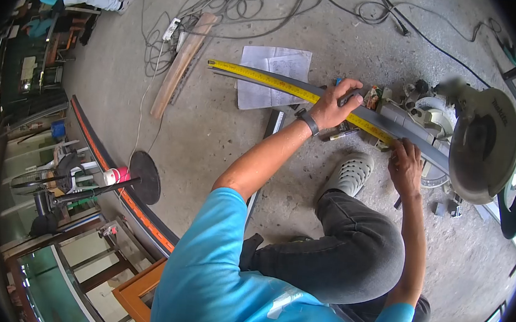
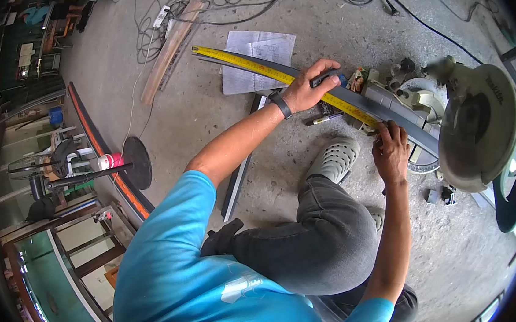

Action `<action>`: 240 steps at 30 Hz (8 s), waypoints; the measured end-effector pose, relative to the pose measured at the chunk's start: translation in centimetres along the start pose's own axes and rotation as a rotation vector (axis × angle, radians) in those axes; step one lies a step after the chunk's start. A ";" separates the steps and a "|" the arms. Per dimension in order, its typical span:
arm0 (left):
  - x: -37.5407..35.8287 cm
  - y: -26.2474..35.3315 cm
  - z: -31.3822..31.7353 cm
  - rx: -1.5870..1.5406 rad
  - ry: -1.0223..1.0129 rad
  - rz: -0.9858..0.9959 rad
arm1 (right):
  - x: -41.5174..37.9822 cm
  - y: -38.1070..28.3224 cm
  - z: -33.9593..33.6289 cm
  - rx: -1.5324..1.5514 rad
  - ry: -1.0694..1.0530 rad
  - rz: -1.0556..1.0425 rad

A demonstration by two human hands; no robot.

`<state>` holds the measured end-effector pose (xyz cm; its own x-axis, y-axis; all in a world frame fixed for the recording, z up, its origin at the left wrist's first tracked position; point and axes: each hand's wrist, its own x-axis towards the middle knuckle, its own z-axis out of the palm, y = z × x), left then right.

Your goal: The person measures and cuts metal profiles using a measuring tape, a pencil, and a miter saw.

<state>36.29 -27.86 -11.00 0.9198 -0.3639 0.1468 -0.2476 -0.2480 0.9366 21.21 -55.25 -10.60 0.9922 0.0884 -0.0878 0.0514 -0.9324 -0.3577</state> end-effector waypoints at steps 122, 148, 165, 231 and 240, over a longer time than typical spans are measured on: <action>6.3 -1.9 10.5 0.882 -0.680 -0.135 | -8.5 7.7 -23.9 1.154 0.484 0.781; 5.8 -1.5 10.5 0.834 -0.610 -0.105 | -11.3 6.9 -18.3 0.941 0.587 0.768; 5.8 -2.3 10.6 0.864 -0.590 -0.078 | -11.4 7.1 -17.8 0.936 0.597 0.746; 6.0 -2.8 11.1 1.024 -0.595 -0.042 | -15.3 9.5 -6.8 0.704 0.769 0.539; 3.7 0.7 9.0 0.622 -0.586 -0.035 | -9.2 8.2 -23.0 0.517 0.477 0.677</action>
<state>36.77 -37.49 -12.69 0.6663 -0.7100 -0.2280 -0.5016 -0.6529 0.5675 15.11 -71.82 8.66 0.7411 -0.6666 -0.0798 -0.4892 -0.4548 -0.7442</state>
